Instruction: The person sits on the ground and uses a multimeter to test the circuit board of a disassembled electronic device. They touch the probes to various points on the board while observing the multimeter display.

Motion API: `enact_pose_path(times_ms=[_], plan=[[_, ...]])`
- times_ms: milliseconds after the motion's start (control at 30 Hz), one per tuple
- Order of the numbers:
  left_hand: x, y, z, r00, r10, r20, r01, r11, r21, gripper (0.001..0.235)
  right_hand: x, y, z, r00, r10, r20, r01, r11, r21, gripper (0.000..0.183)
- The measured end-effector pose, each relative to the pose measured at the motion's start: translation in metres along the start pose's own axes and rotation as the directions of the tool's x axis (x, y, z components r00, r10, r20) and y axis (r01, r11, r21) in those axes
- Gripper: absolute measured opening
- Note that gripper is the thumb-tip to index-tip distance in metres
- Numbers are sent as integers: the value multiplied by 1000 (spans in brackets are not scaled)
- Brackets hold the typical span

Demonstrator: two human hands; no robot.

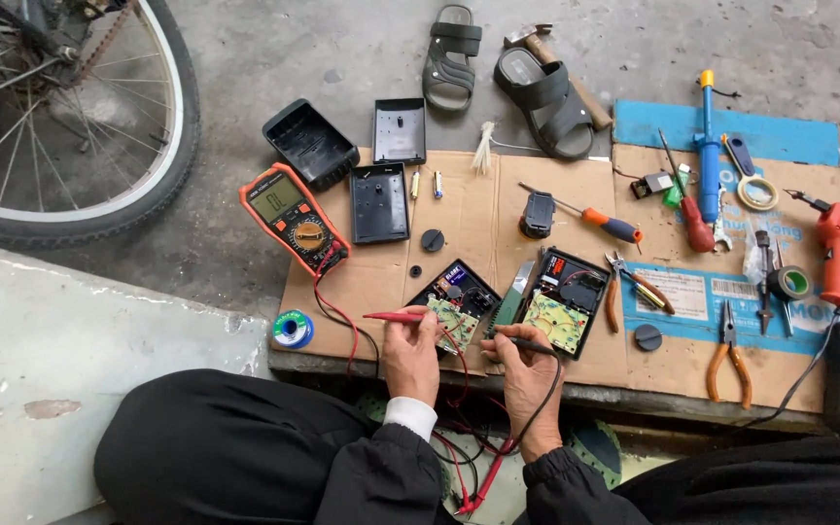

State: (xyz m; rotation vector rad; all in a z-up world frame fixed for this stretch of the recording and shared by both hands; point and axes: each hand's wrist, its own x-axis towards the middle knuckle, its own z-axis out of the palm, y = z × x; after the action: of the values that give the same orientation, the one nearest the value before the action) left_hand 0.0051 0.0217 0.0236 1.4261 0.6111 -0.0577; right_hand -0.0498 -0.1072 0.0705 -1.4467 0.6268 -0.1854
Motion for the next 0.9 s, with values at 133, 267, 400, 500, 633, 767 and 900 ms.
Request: enact_pose_path(times_ms=[133,267,400,500,633,767,900], plan=[[1,15,-6,996,-64,-54,67,996,51,27,2,-1,0,998,51,-42,-50,999,21,14],[11,9,-20,997,-61,-57,77,933,353,27,2,2,0,994,105,-21,-104,993,63,15],[7,13,-17,989,147,-25,-97,761,642,24,4,5,3,985,171,20,-172,981,87,10],[17,-2,-18,969,245,-11,-190,780,596,22,4,4,5,966,257,5,-257,966,-3,8],[24,-10,-20,985,174,-18,-125,769,627,22,-2,-8,8,945,326,27,-321,940,-117,4],[31,-22,-23,991,122,-52,-62,774,630,33,-4,-3,9,970,231,73,-231,973,-17,8],[29,-27,-26,990,135,-31,-86,775,626,35,1,6,5,987,159,9,-159,987,27,13]])
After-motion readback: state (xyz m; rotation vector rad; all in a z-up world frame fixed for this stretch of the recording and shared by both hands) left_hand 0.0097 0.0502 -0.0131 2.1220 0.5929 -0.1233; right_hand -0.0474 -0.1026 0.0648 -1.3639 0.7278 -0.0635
